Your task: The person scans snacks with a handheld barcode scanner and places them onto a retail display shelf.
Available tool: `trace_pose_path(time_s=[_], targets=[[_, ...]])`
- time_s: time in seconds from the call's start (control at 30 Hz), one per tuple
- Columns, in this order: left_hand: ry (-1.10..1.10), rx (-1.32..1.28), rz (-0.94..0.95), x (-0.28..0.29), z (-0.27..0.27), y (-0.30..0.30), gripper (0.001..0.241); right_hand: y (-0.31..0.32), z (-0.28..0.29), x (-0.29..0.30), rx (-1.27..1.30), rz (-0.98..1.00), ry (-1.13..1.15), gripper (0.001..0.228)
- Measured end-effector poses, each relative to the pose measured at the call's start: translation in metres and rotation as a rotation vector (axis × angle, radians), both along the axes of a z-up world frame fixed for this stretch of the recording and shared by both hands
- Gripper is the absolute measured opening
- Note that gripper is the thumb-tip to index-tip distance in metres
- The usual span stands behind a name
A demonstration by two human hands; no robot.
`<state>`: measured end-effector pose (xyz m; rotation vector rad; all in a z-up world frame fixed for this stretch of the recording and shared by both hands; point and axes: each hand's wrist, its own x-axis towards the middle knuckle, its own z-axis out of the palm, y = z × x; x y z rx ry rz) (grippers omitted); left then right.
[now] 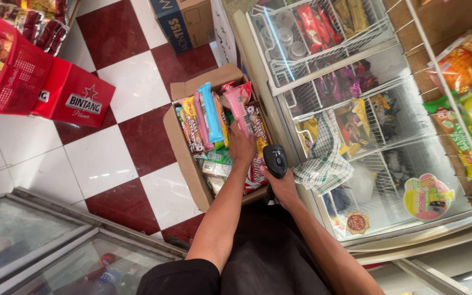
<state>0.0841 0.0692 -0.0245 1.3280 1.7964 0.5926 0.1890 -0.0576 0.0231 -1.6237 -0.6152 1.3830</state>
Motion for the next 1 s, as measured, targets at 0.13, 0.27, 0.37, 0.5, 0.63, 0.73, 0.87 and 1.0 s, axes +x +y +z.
trace_pose_path(time_s=[0.13, 0.27, 0.37, 0.5, 0.63, 0.73, 0.87, 1.0], targets=[[0.022, 0.014, 0.022, 0.001, -0.004, 0.005, 0.076, -0.003, 0.000, 0.006, -0.041, -0.031, 0.019, 0.034], [-0.141, 0.001, 0.087, -0.006, -0.038, 0.003, 0.073, -0.003, 0.000, 0.011, -0.026, -0.038, -0.066, 0.035], [-0.477, -0.009, 0.067, -0.025, -0.051, -0.014, 0.046, -0.004, 0.009, 0.016, -0.055, -0.015, -0.170, 0.036], [-1.007, -0.343, 0.106, -0.034, -0.005, -0.049, 0.040, 0.001, 0.033, 0.023, 0.056, -0.023, -0.145, 0.036], [-1.078, -0.331, -0.162, -0.029, 0.055, -0.076, 0.040, 0.003, 0.062, 0.027, 0.133, -0.111, -0.060, 0.031], [-0.947, -0.150, -0.399, -0.018, 0.094, -0.076, 0.050, 0.002, 0.077, 0.033, 0.164, -0.169, -0.225, 0.027], [-0.791, -0.031, -0.522, 0.006, 0.136, -0.072, 0.053, -0.004, 0.093, 0.047, 0.377, -0.367, -0.062, 0.026], [-1.013, 0.035, -0.409, 0.043, 0.154, -0.071, 0.051, -0.026, 0.125, 0.078, 0.358, -0.283, -0.341, 0.025]])
